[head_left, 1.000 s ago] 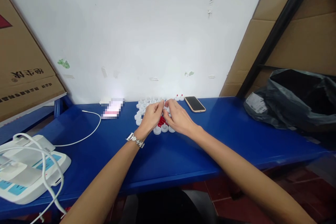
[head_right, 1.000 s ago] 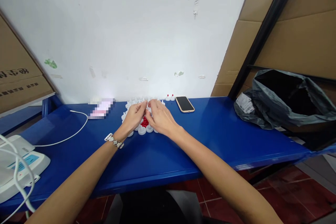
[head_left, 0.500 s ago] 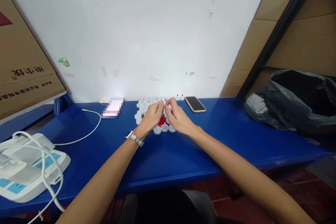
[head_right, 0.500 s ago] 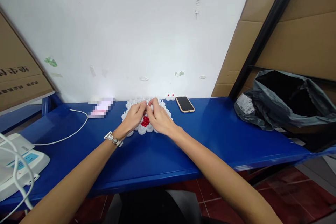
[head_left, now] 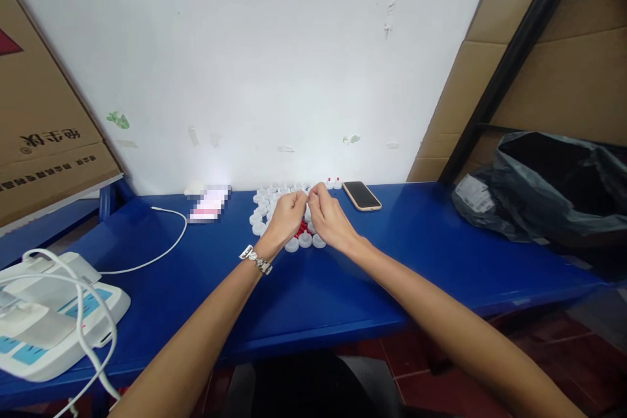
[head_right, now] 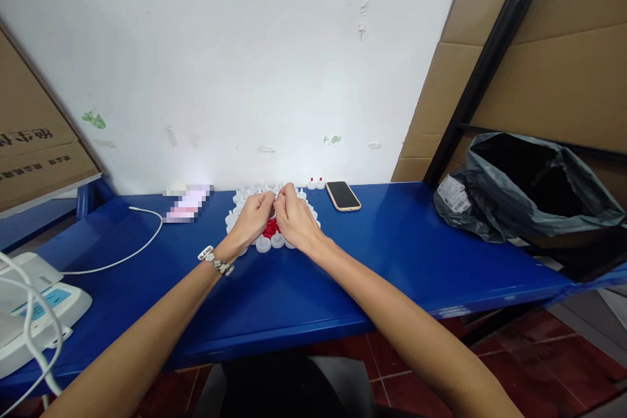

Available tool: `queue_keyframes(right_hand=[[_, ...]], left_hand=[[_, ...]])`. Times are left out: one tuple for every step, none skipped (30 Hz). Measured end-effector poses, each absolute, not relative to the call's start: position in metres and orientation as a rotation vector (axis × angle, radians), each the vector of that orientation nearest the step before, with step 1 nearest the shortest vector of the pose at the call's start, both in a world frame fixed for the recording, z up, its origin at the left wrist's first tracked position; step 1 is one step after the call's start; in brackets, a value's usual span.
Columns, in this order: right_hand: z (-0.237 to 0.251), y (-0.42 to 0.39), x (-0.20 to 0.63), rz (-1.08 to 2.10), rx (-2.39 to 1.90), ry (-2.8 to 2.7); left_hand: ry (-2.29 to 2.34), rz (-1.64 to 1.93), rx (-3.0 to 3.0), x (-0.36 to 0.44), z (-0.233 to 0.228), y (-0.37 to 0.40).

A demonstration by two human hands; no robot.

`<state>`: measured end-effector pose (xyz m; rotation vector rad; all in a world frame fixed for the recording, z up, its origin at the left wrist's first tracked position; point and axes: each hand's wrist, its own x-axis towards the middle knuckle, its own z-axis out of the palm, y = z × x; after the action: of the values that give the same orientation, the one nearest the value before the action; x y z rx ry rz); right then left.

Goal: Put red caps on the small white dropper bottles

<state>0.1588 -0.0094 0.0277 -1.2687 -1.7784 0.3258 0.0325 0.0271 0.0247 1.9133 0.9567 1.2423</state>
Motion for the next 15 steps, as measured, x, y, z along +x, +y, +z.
queue_keyframes(right_hand=[[0.0279,-0.0085,0.1582,0.346,-1.276,-1.745],[0.0281,-0.0075,0.1579,0.358,-1.283,-1.719],[0.0284,-0.0064,0.1576,0.367,-1.290,-1.697],[0.0288,-0.0053,0.1575,0.377,-1.299,-1.682],[0.0293,-0.0042,0.1576,0.387,-1.308,-1.671],[0.0298,-0.0031,0.1577,0.397,-1.319,-1.663],[0.0302,-0.0021,0.1578,0.405,-1.328,-1.657],[0.0306,-0.0012,0.1578,0.412,-1.336,-1.652],[0.0309,-0.0006,0.1577,0.417,-1.340,-1.647],[0.0311,-0.0001,0.1575,0.420,-1.336,-1.641],[0.0311,0.0002,0.1572,0.429,-1.323,-1.631],[0.0308,0.0004,0.1567,0.462,-1.299,-1.613],[0.0302,0.0005,0.1561,0.533,-1.265,-1.586],[0.0293,0.0006,0.1556,0.648,-1.218,-1.553],[0.0281,0.0008,0.1551,0.796,-1.158,-1.513]], left_hand=[[0.953,1.242,1.931,0.0328,0.0239,0.0274],[0.951,1.242,1.946,0.0331,0.0231,0.0278],[0.950,1.239,1.959,0.0334,0.0224,0.0282],[0.955,1.238,1.970,0.0338,0.0220,0.0285],[0.961,1.236,1.978,0.0343,0.0218,0.0288],[0.966,1.230,1.980,0.0347,0.0219,0.0290],[0.971,1.224,1.975,0.0351,0.0222,0.0291],[0.975,1.215,1.965,0.0355,0.0227,0.0292],[0.976,1.205,1.951,0.0358,0.0232,0.0293],[0.972,1.198,1.933,0.0358,0.0236,0.0295],[0.966,1.193,1.919,0.0356,0.0236,0.0297],[0.961,1.192,1.907,0.0351,0.0234,0.0299],[0.952,1.190,1.899,0.0342,0.0228,0.0301],[0.939,1.183,1.889,0.0328,0.0220,0.0302],[0.926,1.175,1.878,0.0311,0.0211,0.0300]])
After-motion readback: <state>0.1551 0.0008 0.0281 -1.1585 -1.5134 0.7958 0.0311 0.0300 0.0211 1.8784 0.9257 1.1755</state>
